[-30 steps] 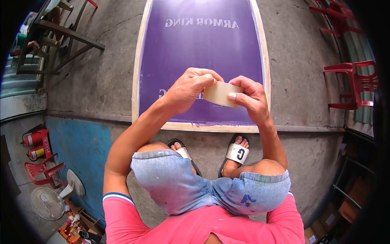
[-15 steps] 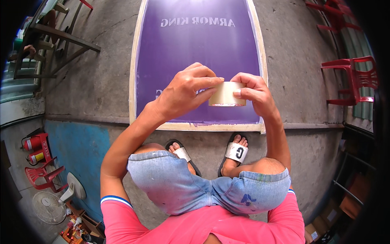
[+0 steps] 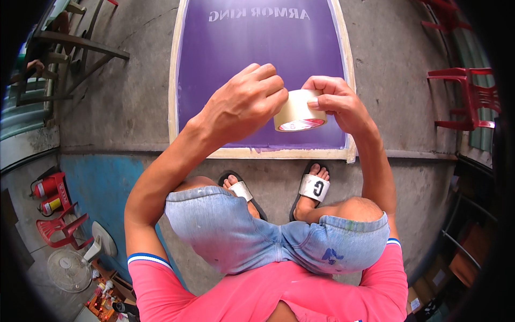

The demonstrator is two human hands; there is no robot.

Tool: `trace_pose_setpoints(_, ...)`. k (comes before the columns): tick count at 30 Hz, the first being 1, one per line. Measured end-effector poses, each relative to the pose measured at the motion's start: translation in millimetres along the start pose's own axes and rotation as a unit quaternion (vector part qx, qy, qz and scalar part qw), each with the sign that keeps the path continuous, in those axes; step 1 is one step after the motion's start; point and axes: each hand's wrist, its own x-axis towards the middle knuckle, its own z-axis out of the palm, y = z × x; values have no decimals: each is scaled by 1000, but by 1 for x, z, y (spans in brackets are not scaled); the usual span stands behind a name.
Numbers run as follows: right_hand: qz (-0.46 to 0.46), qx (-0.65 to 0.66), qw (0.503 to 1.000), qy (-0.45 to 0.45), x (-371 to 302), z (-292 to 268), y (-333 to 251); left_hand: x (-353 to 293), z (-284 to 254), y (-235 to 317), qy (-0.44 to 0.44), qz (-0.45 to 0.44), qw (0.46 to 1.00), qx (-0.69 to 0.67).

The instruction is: The person picks up a purple wrestling sign and places it on the floor. They then use clear packing tape to secure the sign's surface, applying multiple strips across the board and smoothing them down by hand.

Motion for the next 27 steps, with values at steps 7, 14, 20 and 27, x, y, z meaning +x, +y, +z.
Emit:
trace_pose_setpoints(7, 68, 31, 997, -31, 3, -17, 11, 1, 4, 5, -28, -17, 997, -69)
trace_pose_setpoints(14, 123, 180, 970, -107, 9, -21, 23, -1, 10, 7, -51, -141, 921, -360)
trace_pose_setpoints(20, 43, 385, 918, -85, 15, -4, 18, 3, 11, -13, 57, -295, 808, -507)
trace_pose_setpoints(27, -293, -365, 868, 165, 23, 50, 61, -73, 66, -22, 139, -545, 693, -451)
